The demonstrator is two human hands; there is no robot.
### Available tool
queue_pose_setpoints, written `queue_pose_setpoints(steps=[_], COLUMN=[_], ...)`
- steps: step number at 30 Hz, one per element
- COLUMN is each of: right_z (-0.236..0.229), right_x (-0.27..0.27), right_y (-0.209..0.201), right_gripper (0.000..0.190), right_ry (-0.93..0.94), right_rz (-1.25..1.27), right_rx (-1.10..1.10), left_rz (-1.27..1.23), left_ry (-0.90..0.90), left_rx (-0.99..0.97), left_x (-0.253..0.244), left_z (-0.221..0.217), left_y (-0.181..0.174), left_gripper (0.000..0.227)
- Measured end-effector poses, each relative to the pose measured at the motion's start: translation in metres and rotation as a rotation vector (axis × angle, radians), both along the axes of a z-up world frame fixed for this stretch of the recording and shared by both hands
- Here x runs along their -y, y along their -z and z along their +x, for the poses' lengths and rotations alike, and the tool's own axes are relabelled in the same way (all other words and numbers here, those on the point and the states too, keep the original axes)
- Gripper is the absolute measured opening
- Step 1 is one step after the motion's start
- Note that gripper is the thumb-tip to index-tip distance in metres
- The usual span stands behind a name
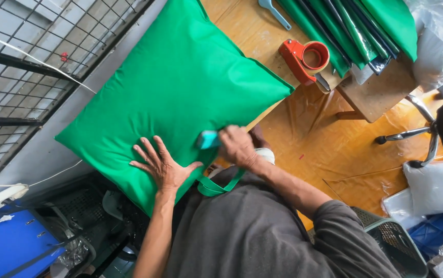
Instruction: The person uses a small blue tool to rub and clean the surface of a green fabric bag on a wooden table.
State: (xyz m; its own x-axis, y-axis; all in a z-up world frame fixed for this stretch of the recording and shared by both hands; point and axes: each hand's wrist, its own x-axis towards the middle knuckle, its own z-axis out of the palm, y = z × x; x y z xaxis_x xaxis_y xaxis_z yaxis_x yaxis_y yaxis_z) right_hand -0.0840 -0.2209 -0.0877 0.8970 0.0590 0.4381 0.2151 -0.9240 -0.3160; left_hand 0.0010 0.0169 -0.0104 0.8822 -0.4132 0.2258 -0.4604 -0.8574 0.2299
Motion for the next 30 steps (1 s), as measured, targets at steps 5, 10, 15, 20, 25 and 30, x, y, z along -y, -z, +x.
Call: queue_pose_setpoints(steps=[5,10,15,20,25,30], right_z=[0.018,0.011,0.02,0.015,0.018,0.027], right_x=[0.124,0.029,0.022,0.131,0.103,0.086], right_y=[-0.026,-0.028,-0.025,-0.013,-0.076,-0.08], right_gripper=[0.054,0.051,0.052,0.054,0.06,0.07], right_ry=[0.73,0.441,0.067,0.798,0.729,0.466], right_rz=[0.25,0.292,0.068,0.362,0.506,0.29], right_rx=[0.043,0.217,0.081,-0.05,0.041,0.052], left_rz=[-0.024,-0.036,-0.027,-0.043,-0.035,-0.03], left_ry=[0.02,0.015,0.027,0.024,0.038,0.047], left_rx=[0.007,-0.002,0.025,0.035,0.028,0.024], left_x=[0.005,0.004,0.003,0.005,0.003,0.003], left_z=[0.0,0.001,0.004,0.0,0.003,0.0], left_y=[-0.008,-0.007,-0.001,-0.003,-0.002,-0.002], left_gripper=[0.165,0.166,0.164,0.163,0.16,0.154])
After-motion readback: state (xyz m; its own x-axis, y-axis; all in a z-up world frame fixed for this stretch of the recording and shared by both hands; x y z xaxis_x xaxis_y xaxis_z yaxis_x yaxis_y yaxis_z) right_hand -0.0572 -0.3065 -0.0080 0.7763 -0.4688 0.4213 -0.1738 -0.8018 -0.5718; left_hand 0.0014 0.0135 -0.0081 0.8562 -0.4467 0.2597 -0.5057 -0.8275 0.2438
